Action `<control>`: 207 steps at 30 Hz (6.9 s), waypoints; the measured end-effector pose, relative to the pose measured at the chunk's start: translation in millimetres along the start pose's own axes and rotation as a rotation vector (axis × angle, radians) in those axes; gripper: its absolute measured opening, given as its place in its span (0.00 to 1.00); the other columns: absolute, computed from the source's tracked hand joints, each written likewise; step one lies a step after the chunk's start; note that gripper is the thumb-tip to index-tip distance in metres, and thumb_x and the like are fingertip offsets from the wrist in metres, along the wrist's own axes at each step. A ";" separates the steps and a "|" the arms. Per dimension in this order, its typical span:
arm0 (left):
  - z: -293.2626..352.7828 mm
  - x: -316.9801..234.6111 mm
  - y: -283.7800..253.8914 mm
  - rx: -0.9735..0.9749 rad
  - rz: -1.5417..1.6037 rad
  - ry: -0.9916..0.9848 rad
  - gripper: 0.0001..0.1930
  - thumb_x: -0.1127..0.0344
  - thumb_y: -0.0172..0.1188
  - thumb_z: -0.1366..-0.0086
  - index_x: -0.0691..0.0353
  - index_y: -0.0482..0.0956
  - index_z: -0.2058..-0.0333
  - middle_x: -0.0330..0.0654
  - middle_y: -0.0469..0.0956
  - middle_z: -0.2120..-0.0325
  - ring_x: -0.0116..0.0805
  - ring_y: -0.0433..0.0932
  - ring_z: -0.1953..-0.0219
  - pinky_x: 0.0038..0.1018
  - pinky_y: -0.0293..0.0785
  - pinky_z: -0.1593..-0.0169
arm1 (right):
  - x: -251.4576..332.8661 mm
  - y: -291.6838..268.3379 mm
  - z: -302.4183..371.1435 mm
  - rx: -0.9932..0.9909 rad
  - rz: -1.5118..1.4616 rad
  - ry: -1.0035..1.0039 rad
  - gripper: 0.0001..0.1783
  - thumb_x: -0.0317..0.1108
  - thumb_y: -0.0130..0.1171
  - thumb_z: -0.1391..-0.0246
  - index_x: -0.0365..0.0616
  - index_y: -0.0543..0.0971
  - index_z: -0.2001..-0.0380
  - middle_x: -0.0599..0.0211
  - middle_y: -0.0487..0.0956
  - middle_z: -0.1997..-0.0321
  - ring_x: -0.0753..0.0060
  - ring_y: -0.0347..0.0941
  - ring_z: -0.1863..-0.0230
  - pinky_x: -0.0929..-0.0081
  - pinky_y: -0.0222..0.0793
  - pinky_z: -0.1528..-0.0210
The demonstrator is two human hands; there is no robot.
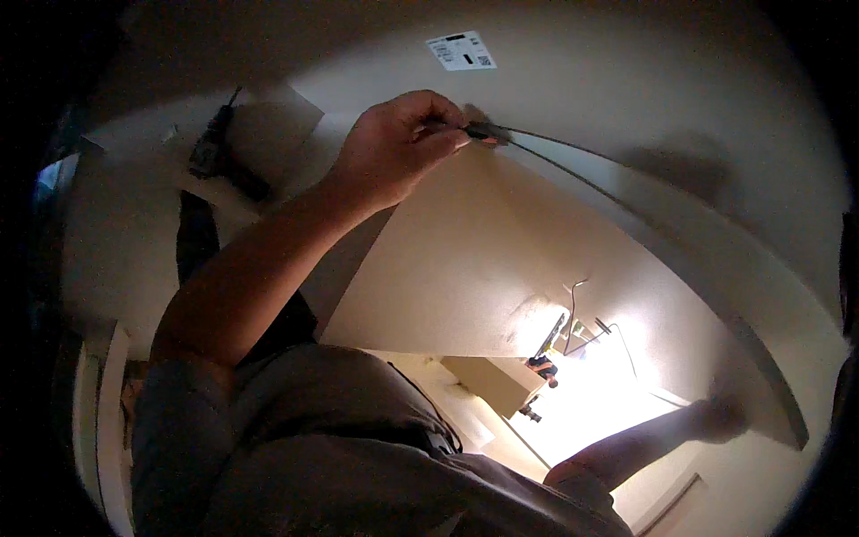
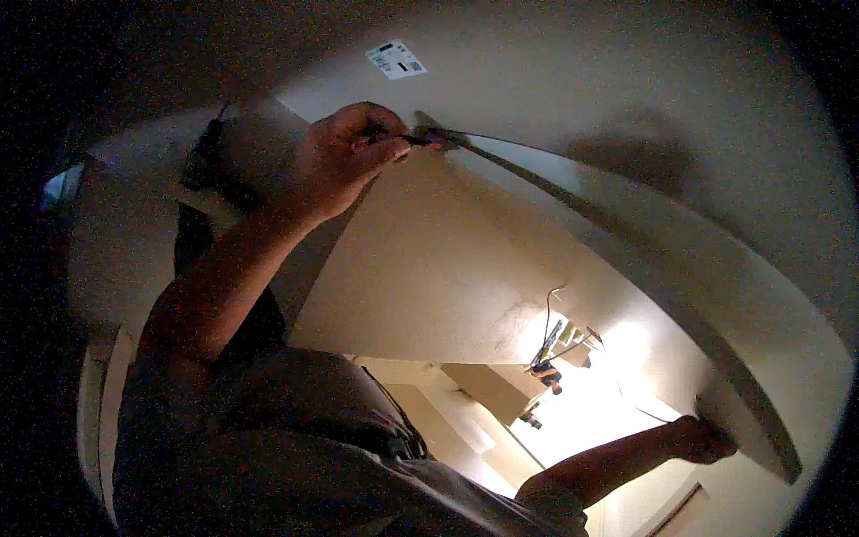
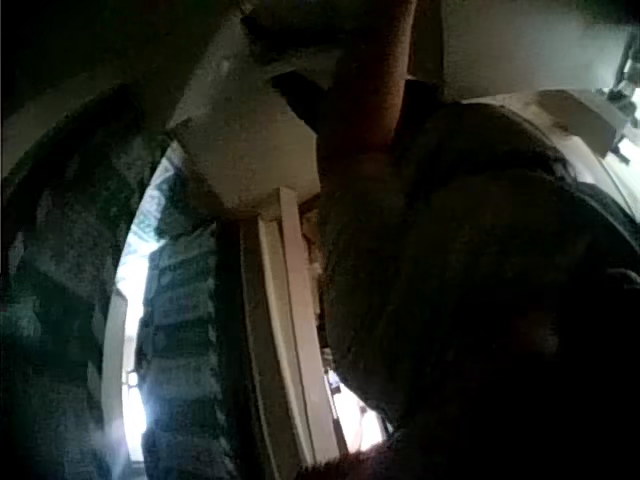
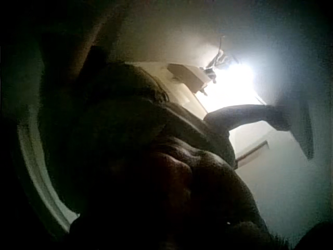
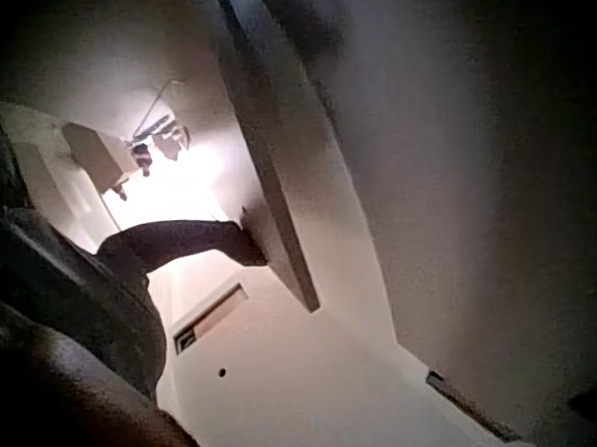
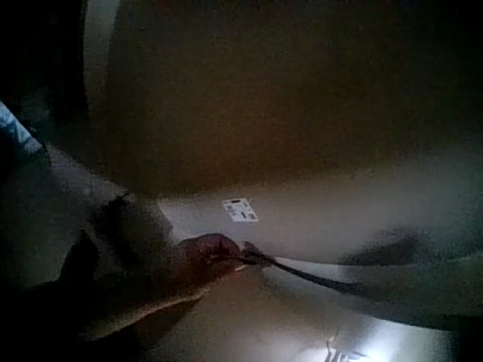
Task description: The person marks a wooden board with a pencil, aligns a white LED strip, and prepares electrical components including an LED driver and screws for installation into a cabinet.
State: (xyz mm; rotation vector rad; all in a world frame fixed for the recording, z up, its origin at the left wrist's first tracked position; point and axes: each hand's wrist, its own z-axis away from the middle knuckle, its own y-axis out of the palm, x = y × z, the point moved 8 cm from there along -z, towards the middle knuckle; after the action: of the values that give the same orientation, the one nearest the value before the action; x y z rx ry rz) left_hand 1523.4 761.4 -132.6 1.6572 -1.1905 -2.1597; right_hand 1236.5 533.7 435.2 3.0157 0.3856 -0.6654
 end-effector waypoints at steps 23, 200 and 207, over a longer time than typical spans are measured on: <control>-6.9 22.7 13.8 0.067 -0.193 0.032 0.06 0.70 0.64 0.32 0.63 0.80 0.58 0.38 0.81 0.69 0.21 0.78 0.66 0.21 0.76 0.61 | -57.0 3.8 -9.2 -0.101 0.231 0.018 0.24 0.30 0.67 0.44 0.33 0.70 0.48 0.52 0.80 0.51 0.59 0.83 0.53 0.72 0.85 0.53; 14.4 -122.3 158.7 0.221 -0.346 0.169 0.08 0.66 0.54 0.26 0.63 0.78 0.56 0.38 0.79 0.71 0.24 0.76 0.72 0.25 0.75 0.67 | -29.5 -18.9 46.1 0.003 -0.254 0.272 0.20 0.19 0.62 0.51 0.32 0.78 0.52 0.49 0.81 0.49 0.53 0.81 0.49 0.63 0.81 0.46; 1.2 -131.1 163.3 0.361 -0.483 0.064 0.09 0.62 0.55 0.27 0.61 0.77 0.56 0.36 0.80 0.63 0.24 0.79 0.59 0.25 0.79 0.57 | -35.5 -13.0 47.1 -0.017 -0.085 0.203 0.18 0.22 0.64 0.52 0.35 0.79 0.55 0.50 0.83 0.52 0.53 0.82 0.50 0.62 0.80 0.46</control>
State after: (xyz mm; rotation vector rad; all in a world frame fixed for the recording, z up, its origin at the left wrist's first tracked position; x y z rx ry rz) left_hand 1518.2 727.3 73.9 2.3574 -1.3318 -2.2143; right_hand 1182.8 534.2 407.6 3.0741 0.5263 -0.3570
